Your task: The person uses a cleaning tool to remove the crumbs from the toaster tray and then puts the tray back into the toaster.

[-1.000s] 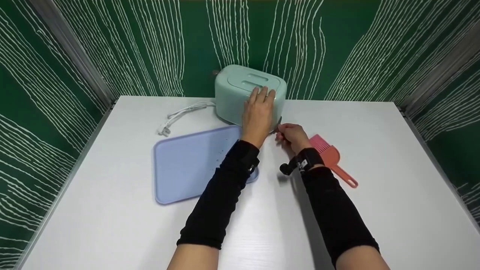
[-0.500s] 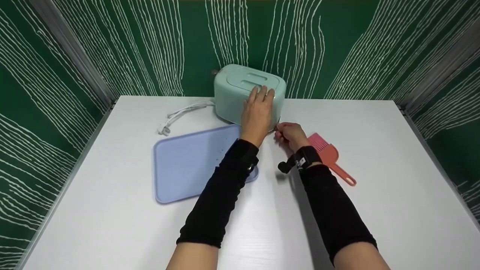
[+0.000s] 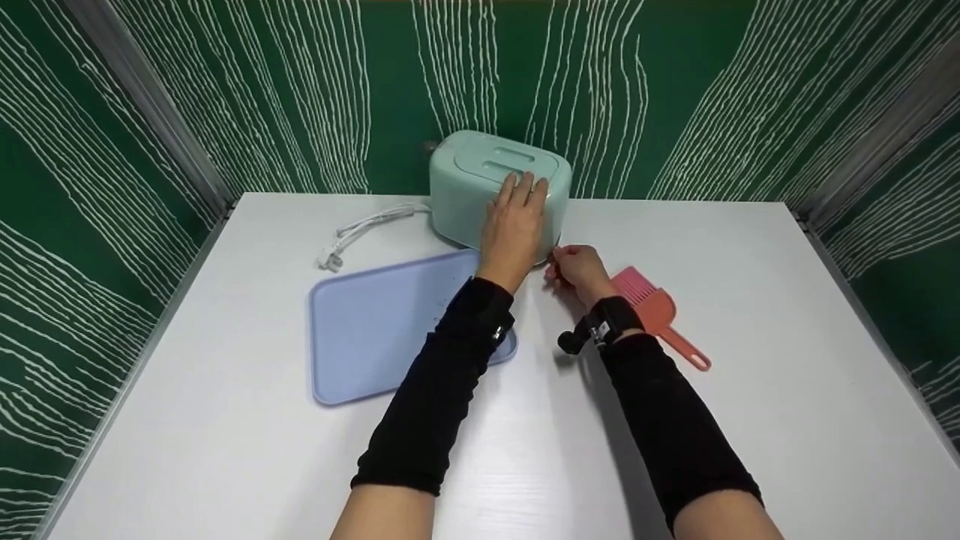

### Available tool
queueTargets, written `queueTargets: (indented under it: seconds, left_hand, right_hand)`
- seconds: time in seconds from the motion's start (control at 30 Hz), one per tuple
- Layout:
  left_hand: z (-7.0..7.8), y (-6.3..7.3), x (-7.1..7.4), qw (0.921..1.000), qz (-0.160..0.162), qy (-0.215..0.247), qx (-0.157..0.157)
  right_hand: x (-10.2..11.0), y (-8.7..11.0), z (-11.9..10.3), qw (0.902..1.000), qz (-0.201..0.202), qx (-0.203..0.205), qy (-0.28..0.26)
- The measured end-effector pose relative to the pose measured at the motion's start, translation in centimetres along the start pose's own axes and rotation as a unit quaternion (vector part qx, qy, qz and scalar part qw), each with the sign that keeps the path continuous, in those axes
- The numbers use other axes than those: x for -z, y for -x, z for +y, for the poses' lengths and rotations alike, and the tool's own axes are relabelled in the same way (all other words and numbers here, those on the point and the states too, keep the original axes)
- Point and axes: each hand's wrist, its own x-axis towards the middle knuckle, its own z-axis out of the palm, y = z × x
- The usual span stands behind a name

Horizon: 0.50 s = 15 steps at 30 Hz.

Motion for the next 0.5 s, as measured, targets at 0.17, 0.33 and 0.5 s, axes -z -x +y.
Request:
queueTargets:
  seconds: [0.17,0.33,0.5]
  left_hand:
    - [-1.4,0.2,-0.2,0.9982,-0.023,0.052,-0.02]
    - [-4.1,1.5,-0.8,0.9959,-0.021,0.08,-0.036]
    - [-7.4,2.9,-0.8,0.9965,-0.019,0.079,-0.021]
  right_hand:
    - [0.1,0.1,-0.5,0.9987,-0.008,0.025,0.045]
    - [0.7,0.4,-1.2,0.9983,-0.008,0.031,0.049]
    - [2.7,0.8,-1.6,0.9967,0.007,0.048,0.065]
